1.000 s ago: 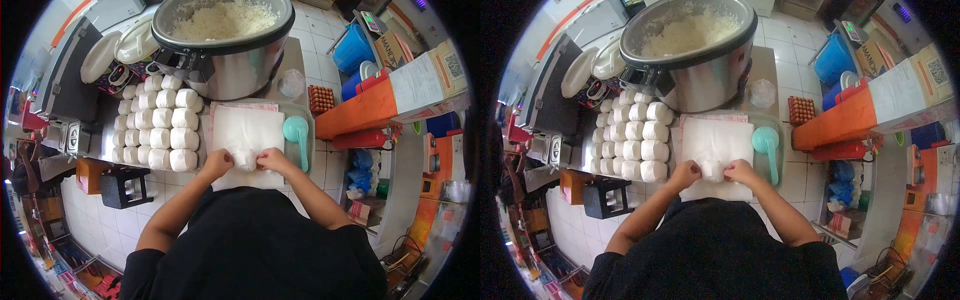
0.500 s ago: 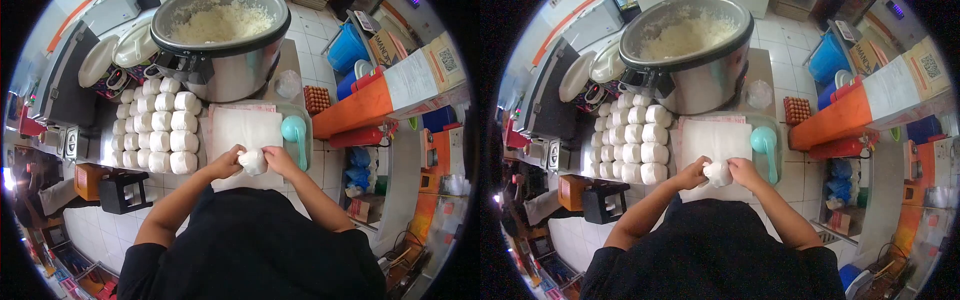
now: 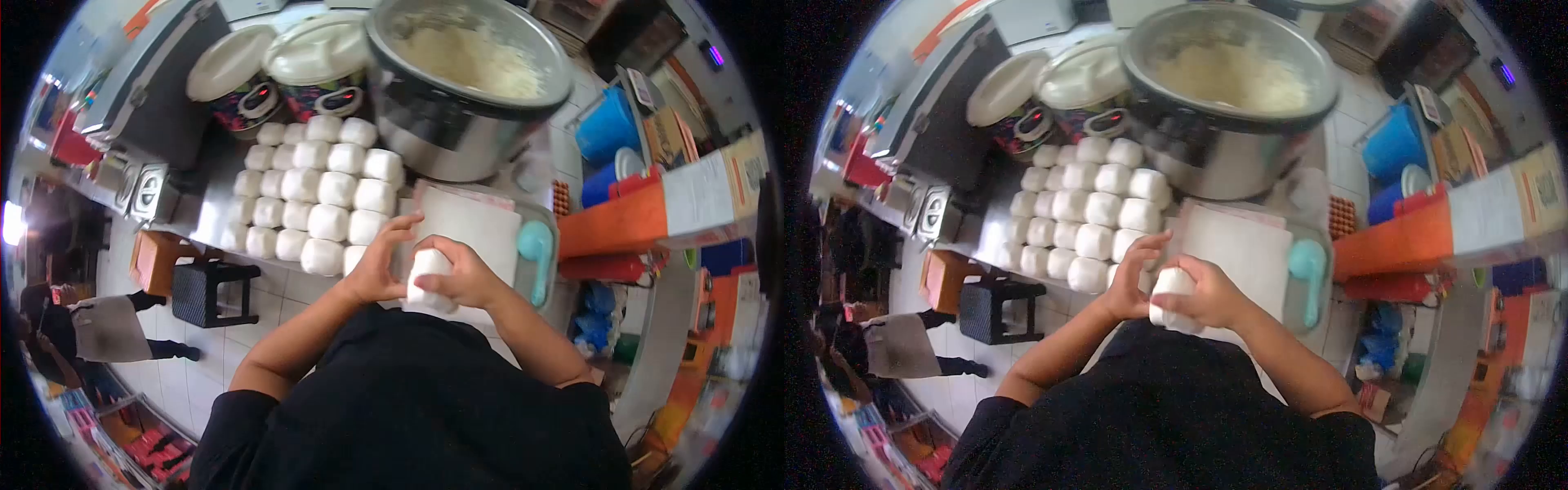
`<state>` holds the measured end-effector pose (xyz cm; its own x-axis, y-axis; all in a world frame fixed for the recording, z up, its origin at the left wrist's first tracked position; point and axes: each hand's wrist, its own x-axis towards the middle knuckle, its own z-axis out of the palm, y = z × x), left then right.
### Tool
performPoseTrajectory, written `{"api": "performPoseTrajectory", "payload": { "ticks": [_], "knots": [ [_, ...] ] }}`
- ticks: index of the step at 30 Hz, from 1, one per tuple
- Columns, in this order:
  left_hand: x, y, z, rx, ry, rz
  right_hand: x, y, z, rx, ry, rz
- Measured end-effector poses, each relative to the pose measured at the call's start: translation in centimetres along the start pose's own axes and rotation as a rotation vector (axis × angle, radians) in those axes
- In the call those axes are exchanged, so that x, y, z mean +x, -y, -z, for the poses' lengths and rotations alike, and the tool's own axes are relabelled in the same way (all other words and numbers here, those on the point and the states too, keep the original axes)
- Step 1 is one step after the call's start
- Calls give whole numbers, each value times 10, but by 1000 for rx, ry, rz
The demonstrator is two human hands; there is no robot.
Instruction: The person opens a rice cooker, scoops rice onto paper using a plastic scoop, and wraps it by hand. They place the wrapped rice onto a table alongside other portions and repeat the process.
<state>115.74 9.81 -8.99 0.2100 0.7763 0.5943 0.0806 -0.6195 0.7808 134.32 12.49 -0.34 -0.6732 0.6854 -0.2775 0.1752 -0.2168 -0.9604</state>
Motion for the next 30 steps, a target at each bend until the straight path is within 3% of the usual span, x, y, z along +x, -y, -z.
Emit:
{"api": "performPoseTrajectory", "payload": {
  "ticks": [3, 5, 6, 9, 12, 13, 14, 16, 19, 23, 25, 28, 30],
  "knots": [
    [28, -27, 65, 117, 28, -268, 26, 27, -33, -75, 209, 29],
    [31, -36, 110, 232, 44, -321, 46, 41, -62, -236, 294, 68],
    [29, -44, 129, 348, 129, -353, 63, 34, -76, -321, 303, 187],
    [14, -50, 177, 520, 248, -394, 104, 40, -109, -415, 411, 49],
    [-10, -48, 216, 744, 193, 257, 160, 20, -137, -597, 176, 122],
    [-35, -26, 226, 674, 5, 422, 181, 10, -145, -747, 80, 187],
    [-53, -14, 236, 476, -178, 761, 199, -5, -154, -814, -1, 222],
    [-85, 2, 254, 375, -235, 921, 227, -27, -173, -861, -142, 303],
    [-112, -1, 239, 246, -231, 840, 243, -42, -199, -1130, -243, 299],
    [-119, 14, 219, 117, -254, 801, 247, -57, -195, -1211, -293, 387],
    [-119, 28, 209, 563, -80, 606, 238, -46, -186, -1180, -347, 488],
    [-107, 28, 203, 658, -39, 602, 212, -28, -149, -959, -380, 580],
    [-101, 32, 200, 726, -49, 569, 177, -11, -119, -880, -471, 441]
  ]
}}
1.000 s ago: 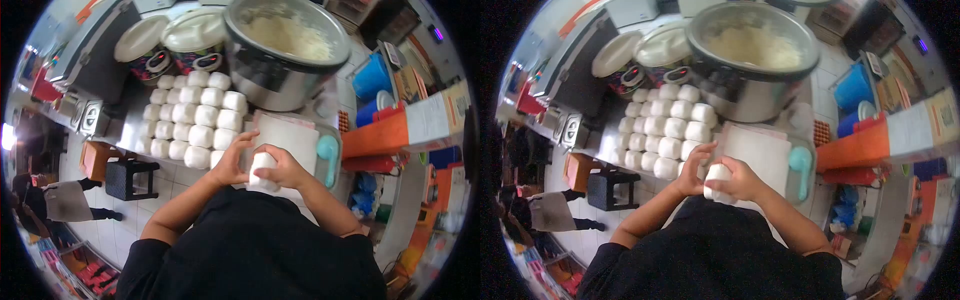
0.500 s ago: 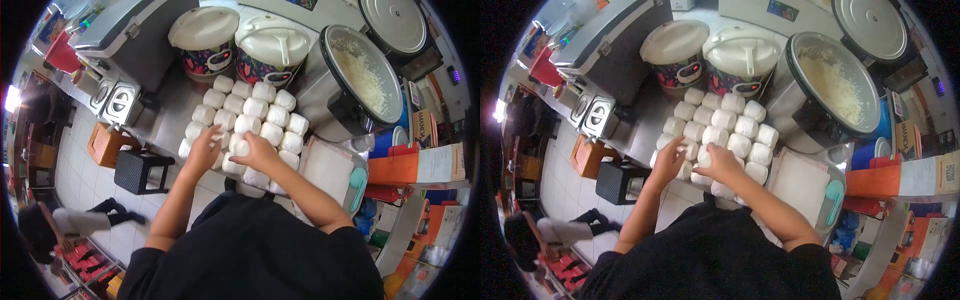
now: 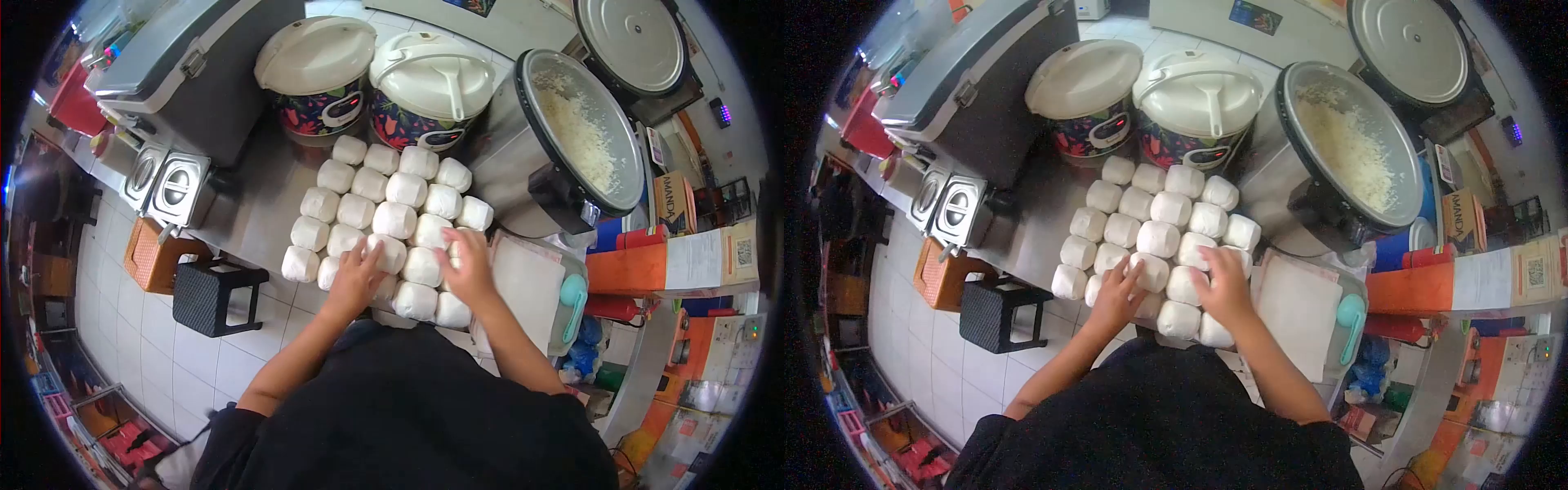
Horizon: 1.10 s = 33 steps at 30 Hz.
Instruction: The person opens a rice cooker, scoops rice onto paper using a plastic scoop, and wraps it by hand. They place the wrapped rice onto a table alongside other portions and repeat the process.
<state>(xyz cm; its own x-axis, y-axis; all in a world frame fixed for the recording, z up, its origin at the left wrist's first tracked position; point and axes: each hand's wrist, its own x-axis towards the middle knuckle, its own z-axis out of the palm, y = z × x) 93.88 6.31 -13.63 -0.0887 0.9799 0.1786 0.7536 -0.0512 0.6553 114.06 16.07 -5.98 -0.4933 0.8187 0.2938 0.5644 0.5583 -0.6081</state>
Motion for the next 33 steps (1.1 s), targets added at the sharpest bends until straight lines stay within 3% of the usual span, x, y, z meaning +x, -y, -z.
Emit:
{"api": "performPoseTrajectory", "payload": {
  "ticks": [1, 4, 9, 11, 12, 15, 17, 19, 20, 21, 22, 23, 24, 26, 28, 29, 31, 32, 33],
  "knots": [
    [4, -1, -1, -3, 3, -12, -12, -21, 19, -79, -60, 6],
    [9, -5, -3, 82, 14, 15, -62, -76, 89, -114, -225, -236],
    [12, -8, -4, 152, 42, -14, -182, -201, 175, -697, -495, -626],
    [11, -9, -6, 73, 42, 49, -222, -234, 173, -692, -421, -887],
    [11, -13, -5, 103, 62, 66, -228, -241, 173, -628, -262, -1063],
    [10, -30, 5, 191, 132, 133, -250, -279, 160, -484, -295, -993],
    [8, -33, 23, 304, 35, 84, -221, -270, 180, -150, -669, -930],
    [24, -54, 50, 323, -82, 232, -138, -224, 256, 27, -761, -611],
    [36, -69, 59, 163, -146, 300, -121, -247, 285, 151, -714, -534],
    [53, -78, 65, 148, -171, 237, -63, -197, 330, 16, -533, -418],
    [74, -96, 67, 94, -160, 153, -10, -178, 359, -222, -462, -76],
    [99, -116, 63, 37, -153, 69, 45, -152, 369, -189, -348, -29],
    [123, -134, 54, -66, -125, 15, 94, -163, 369, -455, -179, 41],
    [163, -164, 20, -327, -104, -72, 174, -176, 342, -647, 230, -135],
    [189, -184, -21, -547, -118, -92, 206, -236, 310, -824, 526, -40],
    [199, -191, -37, -608, -120, -82, 213, -237, 306, -819, 529, -63],
    [209, -215, -49, -775, -26, 54, 207, -224, 295, -946, 884, 70],
    [215, -221, -63, -1030, -7, 44, 200, -216, 291, -931, 902, 35],
    [213, -222, -64, -1083, 69, 78, 191, -209, 286, -881, 973, -31]
  ]
}}
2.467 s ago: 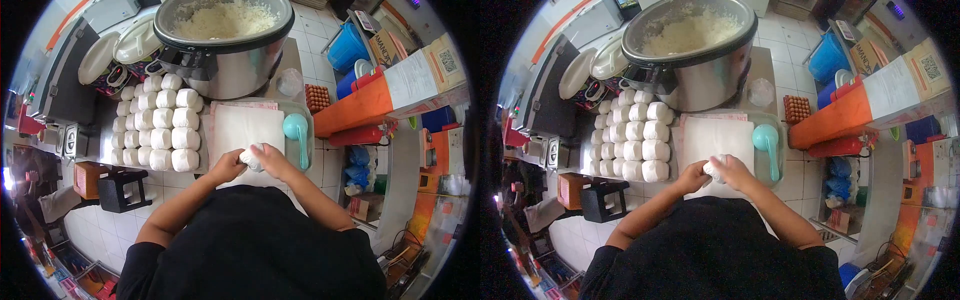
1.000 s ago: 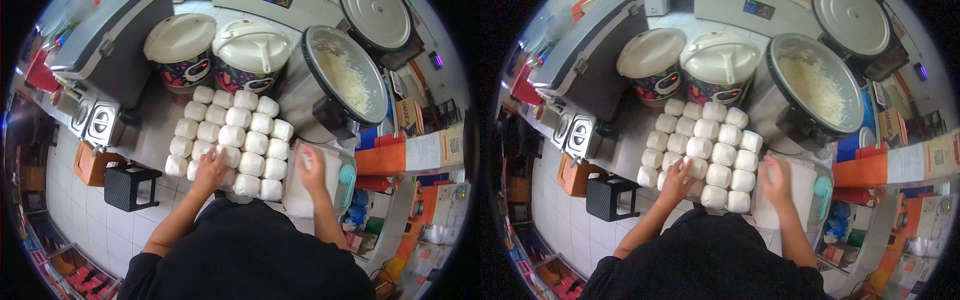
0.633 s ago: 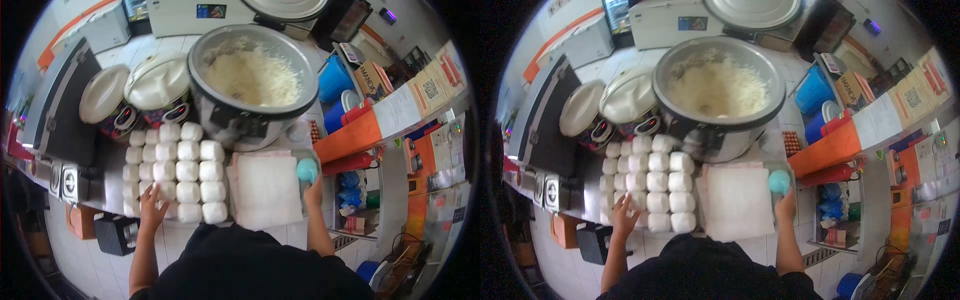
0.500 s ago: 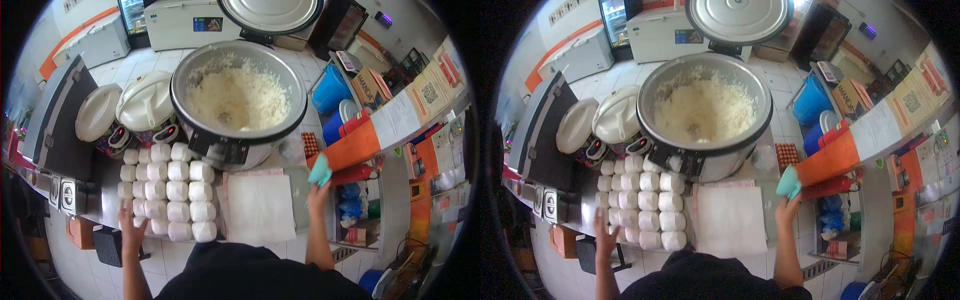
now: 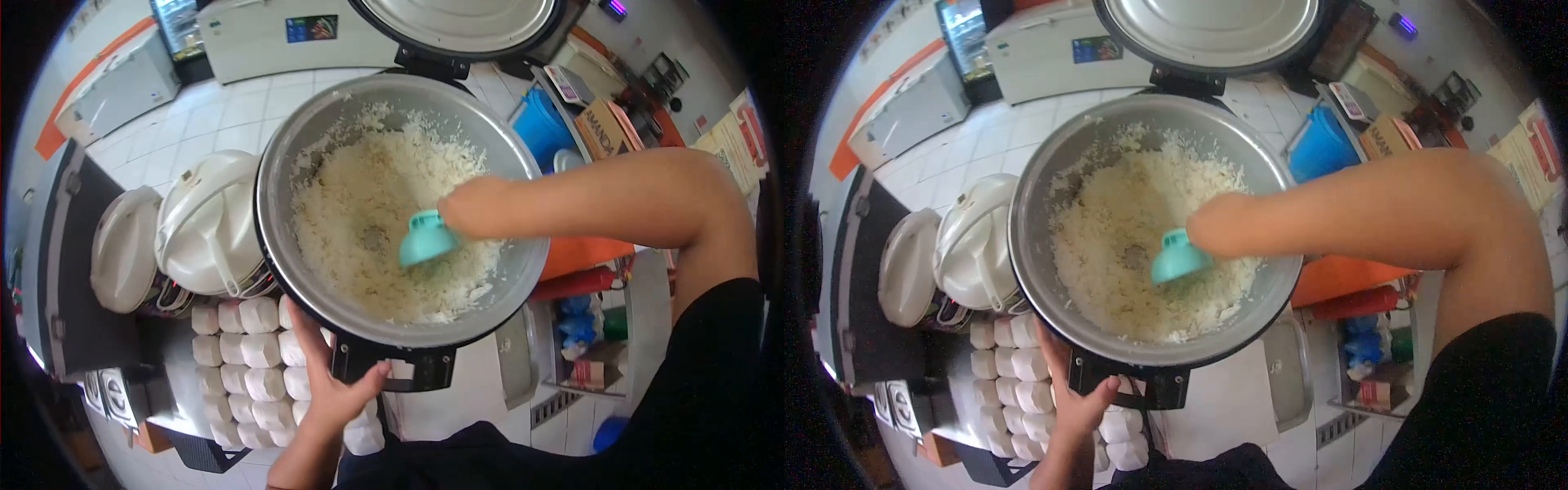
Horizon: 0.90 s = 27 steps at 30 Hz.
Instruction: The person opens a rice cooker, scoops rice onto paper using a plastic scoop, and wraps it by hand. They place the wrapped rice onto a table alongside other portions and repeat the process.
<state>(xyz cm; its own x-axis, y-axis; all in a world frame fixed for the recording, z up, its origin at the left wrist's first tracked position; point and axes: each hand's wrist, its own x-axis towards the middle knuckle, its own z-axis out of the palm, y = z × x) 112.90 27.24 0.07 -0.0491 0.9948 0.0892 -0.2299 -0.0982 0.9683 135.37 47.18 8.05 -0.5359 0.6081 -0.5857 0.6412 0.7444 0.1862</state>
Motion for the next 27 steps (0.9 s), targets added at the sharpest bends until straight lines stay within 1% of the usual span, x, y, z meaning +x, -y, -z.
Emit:
{"api": "performPoseTrajectory", "payload": {
  "ticks": [1, 2, 4, 5, 6, 7, 8, 10, 11, 13, 14, 16, 19, 21, 23, 25, 26, 27],
  "knots": [
    [0, 0, 3, -11, 20, 19, -1, 10, -2, 61, 80, 0],
    [0, 0, 6, -24, 38, 33, 3, 16, -5, 73, 101, -14],
    [-1, 1, 11, -34, 87, 44, 16, 19, -6, 114, 263, 80],
    [-3, 5, 15, 23, 109, 32, 22, 20, -1, 120, 280, 81],
    [-4, 6, 17, 19, 108, 51, 27, 22, 4, 202, 344, 92],
    [-5, 6, 20, 20, 107, 100, 31, 25, 8, 286, 407, 104],
    [-7, 5, 23, 25, 106, 152, 36, 27, 5, 302, 421, 117],
    [-6, 3, 22, 13, 116, 175, 40, 27, 3, 423, 523, 31],
    [-8, 2, 24, 25, 85, 203, 41, 29, 2, 433, 530, 40],
    [-10, 4, 25, 42, 47, 227, 37, 31, 3, 619, 425, 184],
    [-12, 5, 25, 48, 44, 242, 33, 33, 5, 625, 423, 194],
    [-12, 6, 27, 68, 45, 250, 23, 38, 12, 724, 304, 235],
    [-11, 5, 27, 69, 52, 207, 3, 35, 18, 799, 326, 186],
    [-9, 2, 29, 56, 142, 221, -13, 26, 34, 818, 328, 189],
    [-7, -4, 27, 54, 130, 245, -18, 13, 32, 834, 335, 190],
    [-5, -4, 25, 54, 126, 258, -7, -6, 16, 944, 243, 311],
    [-6, -3, 22, 35, 71, 250, 6, -15, 13, 942, 241, 317],
    [-7, -2, 22, 16, 16, 243, 22, -22, 13, 903, 57, 295]
  ]
}}
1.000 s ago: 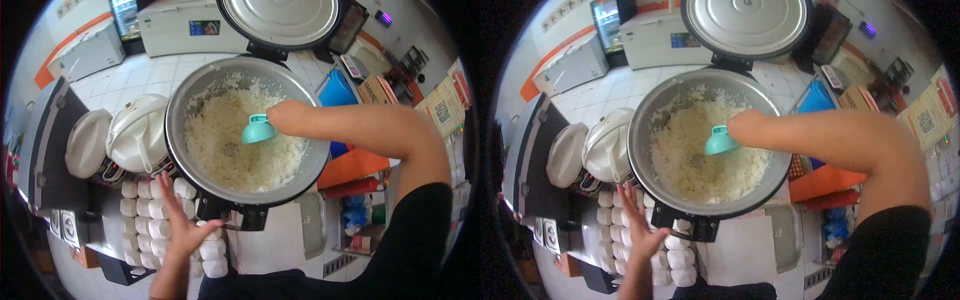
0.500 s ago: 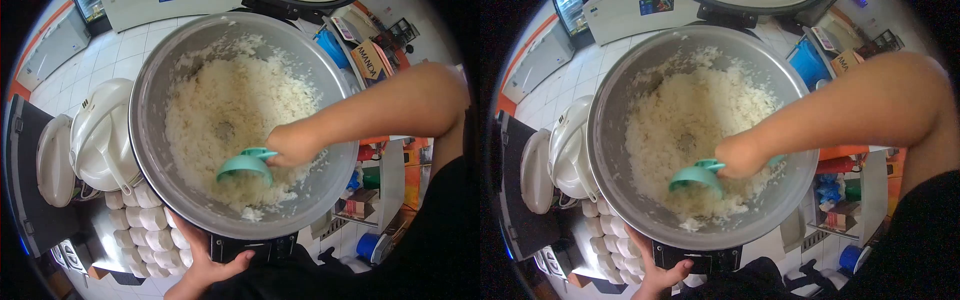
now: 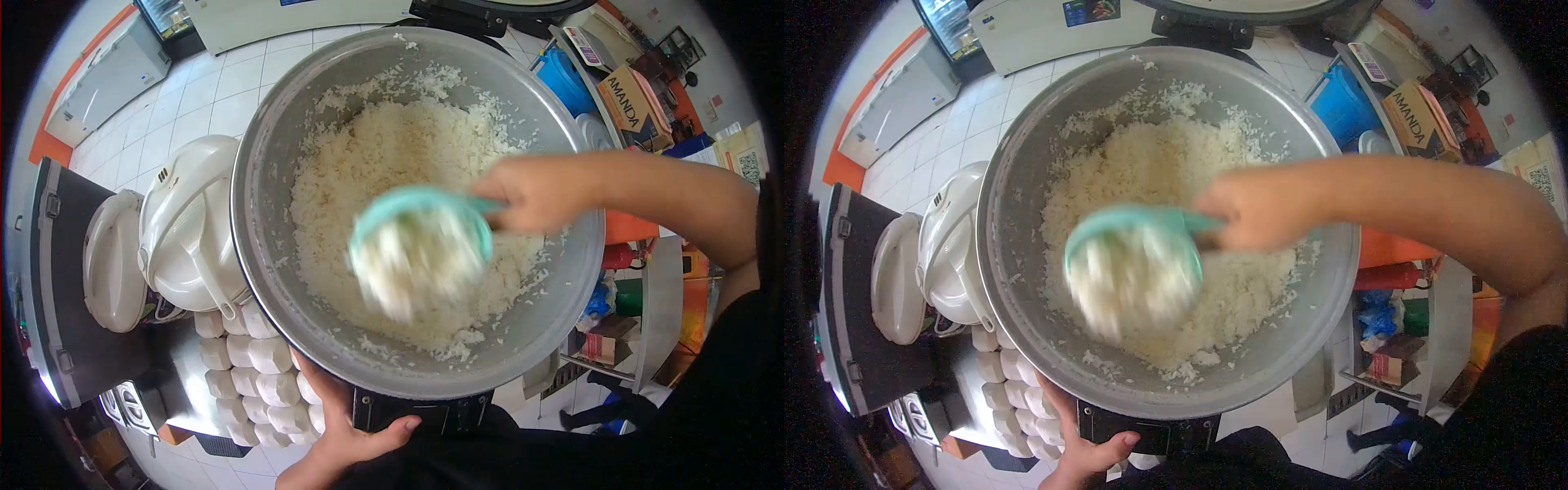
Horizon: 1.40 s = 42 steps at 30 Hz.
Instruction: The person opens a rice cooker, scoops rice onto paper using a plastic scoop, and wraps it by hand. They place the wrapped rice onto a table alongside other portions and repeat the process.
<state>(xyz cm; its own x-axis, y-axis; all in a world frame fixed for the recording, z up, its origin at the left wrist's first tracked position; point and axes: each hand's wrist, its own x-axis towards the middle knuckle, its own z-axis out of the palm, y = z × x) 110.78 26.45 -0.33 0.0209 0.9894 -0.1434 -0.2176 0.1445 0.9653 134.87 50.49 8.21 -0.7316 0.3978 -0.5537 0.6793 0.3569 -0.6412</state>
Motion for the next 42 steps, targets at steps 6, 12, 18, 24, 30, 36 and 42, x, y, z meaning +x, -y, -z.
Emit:
{"api": "performPoseTrajectory", "payload": {
  "ticks": [6, 12, 18, 24, 30, 36, 42],
  "knots": [
    [2, -5, -2, -25, 6, 28, 30, 23, -43, -463, -258, -106],
    [3, 2, 7, 38, 129, -61, 43, 10, 1, -257, -225, -391],
    [5, 2, 5, 49, 139, -125, 59, -1, -38, -458, 270, -428],
    [8, 5, 3, -4, 126, -150, 33, 25, -44, -421, 279, -380],
    [10, 3, -2, -31, 99, -209, 20, 67, -67, -120, -36, -375],
    [11, 6, -4, -29, 77, -222, 18, 61, -76, -80, 33, -258],
    [9, 7, -5, -13, 48, -214, -20, 59, -45, -12, 47, -110]
  ]
}}
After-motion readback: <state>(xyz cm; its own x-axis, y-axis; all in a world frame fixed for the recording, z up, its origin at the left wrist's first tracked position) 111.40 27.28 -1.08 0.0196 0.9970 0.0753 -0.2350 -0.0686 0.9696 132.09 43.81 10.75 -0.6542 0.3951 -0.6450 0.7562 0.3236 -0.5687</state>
